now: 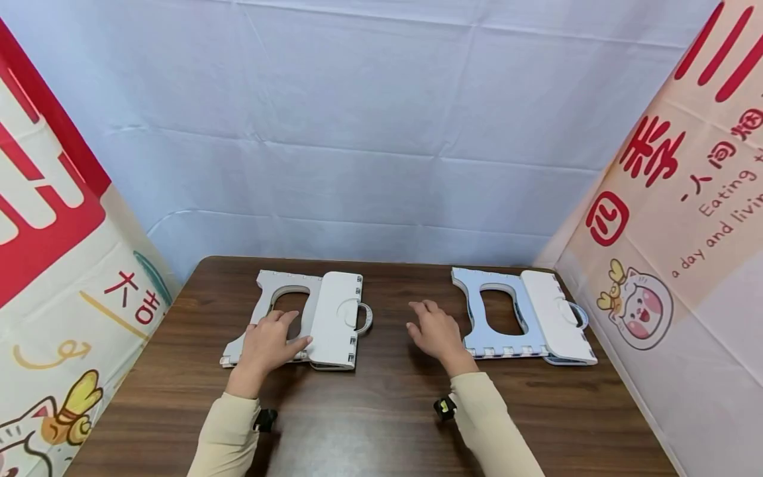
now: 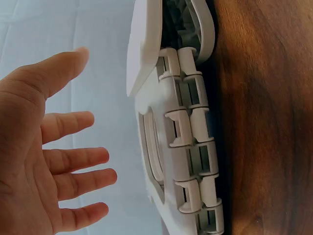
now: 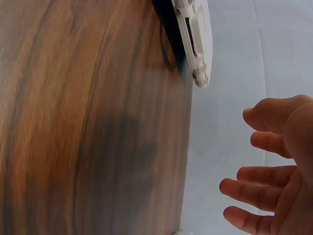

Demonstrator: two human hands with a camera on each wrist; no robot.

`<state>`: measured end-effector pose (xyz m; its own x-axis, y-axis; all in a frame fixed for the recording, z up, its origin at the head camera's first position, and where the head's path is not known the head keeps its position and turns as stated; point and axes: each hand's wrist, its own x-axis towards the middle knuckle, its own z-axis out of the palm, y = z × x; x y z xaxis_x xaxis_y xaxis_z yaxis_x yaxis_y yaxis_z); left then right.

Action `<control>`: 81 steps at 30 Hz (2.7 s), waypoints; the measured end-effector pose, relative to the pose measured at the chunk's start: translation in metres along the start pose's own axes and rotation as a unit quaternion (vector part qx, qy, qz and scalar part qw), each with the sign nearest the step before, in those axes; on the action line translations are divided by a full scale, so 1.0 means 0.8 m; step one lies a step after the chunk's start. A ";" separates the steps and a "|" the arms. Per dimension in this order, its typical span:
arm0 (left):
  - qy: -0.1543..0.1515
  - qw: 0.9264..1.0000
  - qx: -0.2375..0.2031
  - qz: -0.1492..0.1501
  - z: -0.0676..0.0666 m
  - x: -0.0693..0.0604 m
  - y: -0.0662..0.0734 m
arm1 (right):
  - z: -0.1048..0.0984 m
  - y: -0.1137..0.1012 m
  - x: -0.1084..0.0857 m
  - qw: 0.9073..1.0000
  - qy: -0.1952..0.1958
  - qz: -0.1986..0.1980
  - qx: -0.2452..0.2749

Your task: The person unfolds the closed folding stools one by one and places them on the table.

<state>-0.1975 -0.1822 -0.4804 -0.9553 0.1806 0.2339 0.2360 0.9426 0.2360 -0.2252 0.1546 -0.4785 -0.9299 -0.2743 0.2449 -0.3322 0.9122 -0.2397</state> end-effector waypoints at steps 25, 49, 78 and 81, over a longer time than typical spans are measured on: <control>-0.022 0.999 -0.026 -0.041 -0.001 -0.019 -0.028 | 0.043 -0.040 0.017 0.993 -0.081 0.000 0.087; -0.030 0.993 -0.063 -0.092 0.003 -0.035 -0.067 | 0.076 -0.062 0.030 0.968 -0.093 0.060 0.224; -0.140 0.967 -0.144 -0.155 0.000 -0.046 -0.098 | 0.109 -0.071 0.052 0.882 -0.060 0.187 0.428; -0.132 0.970 -0.141 -0.145 0.003 -0.048 -0.103 | 0.112 -0.071 0.052 0.857 -0.065 0.201 0.469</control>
<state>-0.1809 -0.2661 -0.5109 -0.9923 0.0202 -0.1225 -0.0460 0.8566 0.5139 -0.2594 0.0640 -0.5386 -0.9885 -0.0822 -0.1267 0.0954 0.3113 -0.9455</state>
